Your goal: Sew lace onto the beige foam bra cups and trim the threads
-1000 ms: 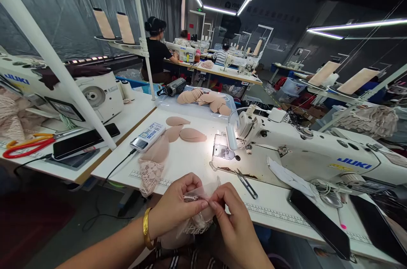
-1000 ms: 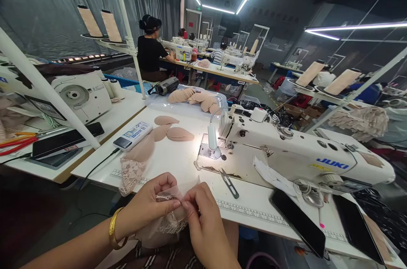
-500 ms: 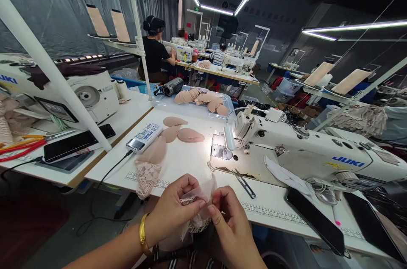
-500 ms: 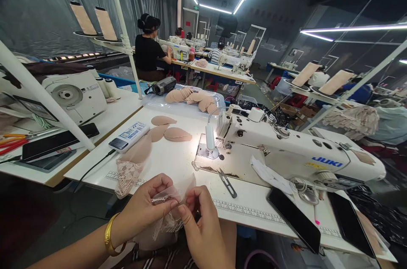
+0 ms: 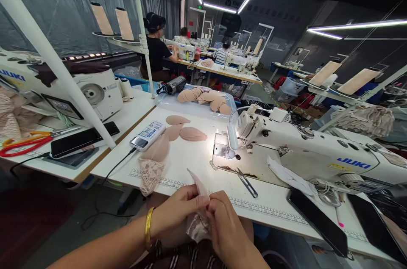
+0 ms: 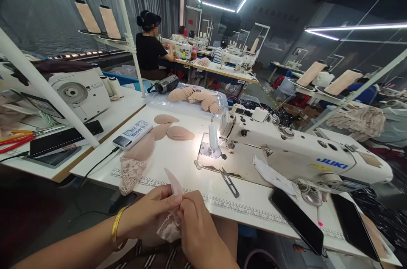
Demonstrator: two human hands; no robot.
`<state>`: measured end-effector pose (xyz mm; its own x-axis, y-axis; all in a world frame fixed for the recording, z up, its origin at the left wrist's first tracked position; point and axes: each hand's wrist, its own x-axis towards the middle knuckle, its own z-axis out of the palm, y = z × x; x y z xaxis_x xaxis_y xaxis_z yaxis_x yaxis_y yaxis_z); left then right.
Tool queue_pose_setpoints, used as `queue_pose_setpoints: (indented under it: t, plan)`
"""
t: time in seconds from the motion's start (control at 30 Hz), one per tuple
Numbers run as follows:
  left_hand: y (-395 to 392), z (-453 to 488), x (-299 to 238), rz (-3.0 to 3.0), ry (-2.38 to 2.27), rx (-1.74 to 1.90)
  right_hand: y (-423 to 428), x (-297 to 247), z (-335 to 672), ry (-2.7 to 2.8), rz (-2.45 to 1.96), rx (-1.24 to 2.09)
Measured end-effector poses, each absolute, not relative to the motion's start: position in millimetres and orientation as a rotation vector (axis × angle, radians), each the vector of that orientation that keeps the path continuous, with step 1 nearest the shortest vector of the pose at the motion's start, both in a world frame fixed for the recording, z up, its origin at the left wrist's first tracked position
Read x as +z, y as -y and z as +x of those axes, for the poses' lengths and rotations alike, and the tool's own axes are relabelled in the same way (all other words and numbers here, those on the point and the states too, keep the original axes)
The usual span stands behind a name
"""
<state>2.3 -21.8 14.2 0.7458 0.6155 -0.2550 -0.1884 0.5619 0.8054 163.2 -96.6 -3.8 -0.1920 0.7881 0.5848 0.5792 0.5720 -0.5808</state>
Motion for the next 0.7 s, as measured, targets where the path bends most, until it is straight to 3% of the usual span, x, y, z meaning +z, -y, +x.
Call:
queue_pose_setpoints:
  t: [0.13, 0.27, 0.47, 0.7]
  plan:
    - [16, -4, 15, 1.012, -0.681, 0.564, 103, -3, 172, 1.728, -1.176, 0.473]
    - [-5, -25, 27, 1.380, -0.817, 0.975, 109, 1, 180, 1.498, -1.166, 0.814]
    - [-10, -20, 21, 1.007, -0.543, 0.439, 105, 0, 178, 1.458, -1.101, 0.923]
    - [10, 2, 15, 1.118, -0.536, 0.546, 110, 0, 180, 1.518, -1.194, 0.767]
